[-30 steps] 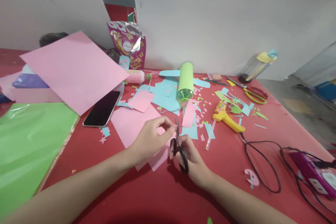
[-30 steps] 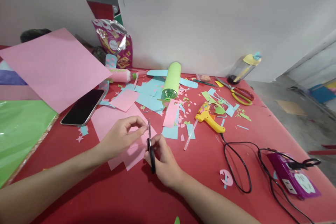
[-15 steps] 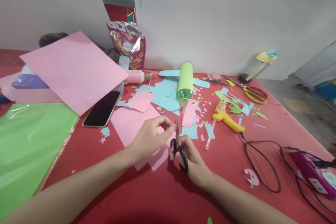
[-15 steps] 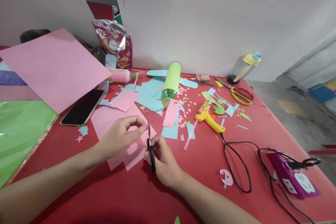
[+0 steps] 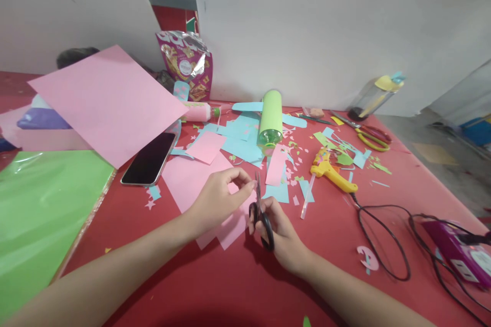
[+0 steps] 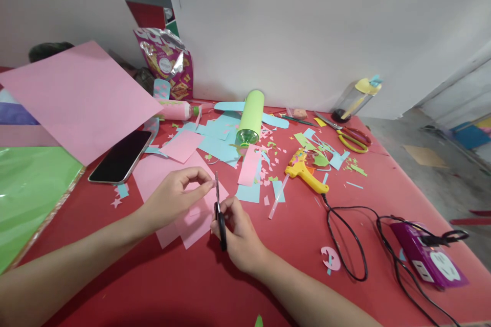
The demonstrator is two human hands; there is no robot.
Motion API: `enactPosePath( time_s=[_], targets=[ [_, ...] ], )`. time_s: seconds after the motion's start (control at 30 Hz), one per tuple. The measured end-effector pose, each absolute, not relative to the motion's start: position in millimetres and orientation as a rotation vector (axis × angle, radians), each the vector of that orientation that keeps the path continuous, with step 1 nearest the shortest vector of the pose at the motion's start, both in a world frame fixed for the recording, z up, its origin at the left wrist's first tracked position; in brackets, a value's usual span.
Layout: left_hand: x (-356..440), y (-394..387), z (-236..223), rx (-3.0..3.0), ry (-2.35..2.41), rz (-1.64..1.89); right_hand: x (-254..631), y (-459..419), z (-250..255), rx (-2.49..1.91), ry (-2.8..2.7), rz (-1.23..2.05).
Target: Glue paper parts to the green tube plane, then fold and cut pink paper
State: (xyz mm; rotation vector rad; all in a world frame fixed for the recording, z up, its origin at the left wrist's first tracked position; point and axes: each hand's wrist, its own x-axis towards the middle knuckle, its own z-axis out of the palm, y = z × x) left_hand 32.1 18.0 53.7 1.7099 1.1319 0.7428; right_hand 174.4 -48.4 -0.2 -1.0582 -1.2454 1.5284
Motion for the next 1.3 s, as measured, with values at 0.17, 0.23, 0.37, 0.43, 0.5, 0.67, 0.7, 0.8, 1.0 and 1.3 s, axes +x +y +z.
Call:
enactPosePath(
  time_s=[0.17, 0.23, 0.37, 0.43, 0.5, 0.67, 0.7, 0.8, 1.0, 1.3],
  targets=[
    [31.1, 18.3, 53.4, 1.7, 1.147, 0.751, 174.3, -48.1, 0.2, -1.066, -1.235, 1.521],
    [30.7, 18.3, 52.9, 1.694, 1.146, 0.756, 174.3, -48.2, -0.1, -1.059, -1.231, 1.524],
    [30.4, 18.8, 52.4, 1.695, 1.152, 0.773, 174.0, -48.3, -0.2, -1.049, -1.231, 1.536],
    [30.5, 19.4, 52.7, 1.695, 1.157, 0.781, 174.0, -48.3, -0.5, -1.048, -1.222, 1.559],
    [30.5, 20.1, 53.1, 1.689, 1.161, 0.793, 174.1, -48.4, -1.3, -1.046, -1.215, 1.574],
    [29.8, 20.3, 53.4, 1.672, 1.165, 0.811, 174.1, -48.6, -2.3, -1.048, -1.219, 1.558],
    [29.7, 20.2, 53.4, 1.67, 1.166, 0.813, 174.1, -48.6, -2.0, -1.049, -1.22, 1.555],
    [30.0, 19.8, 53.6, 1.676, 1.17, 0.802, 173.9, -48.2, -1.0, -1.061, -1.224, 1.553],
    [31.9, 19.6, 54.4, 1.711, 1.129, 0.724, 173.8, -48.0, -0.6, -1.084, -1.224, 1.548],
    [30.7, 19.5, 52.4, 1.7, 1.121, 0.742, 173.6, -48.7, -1.8, -1.064, -1.227, 1.552]
  ],
)
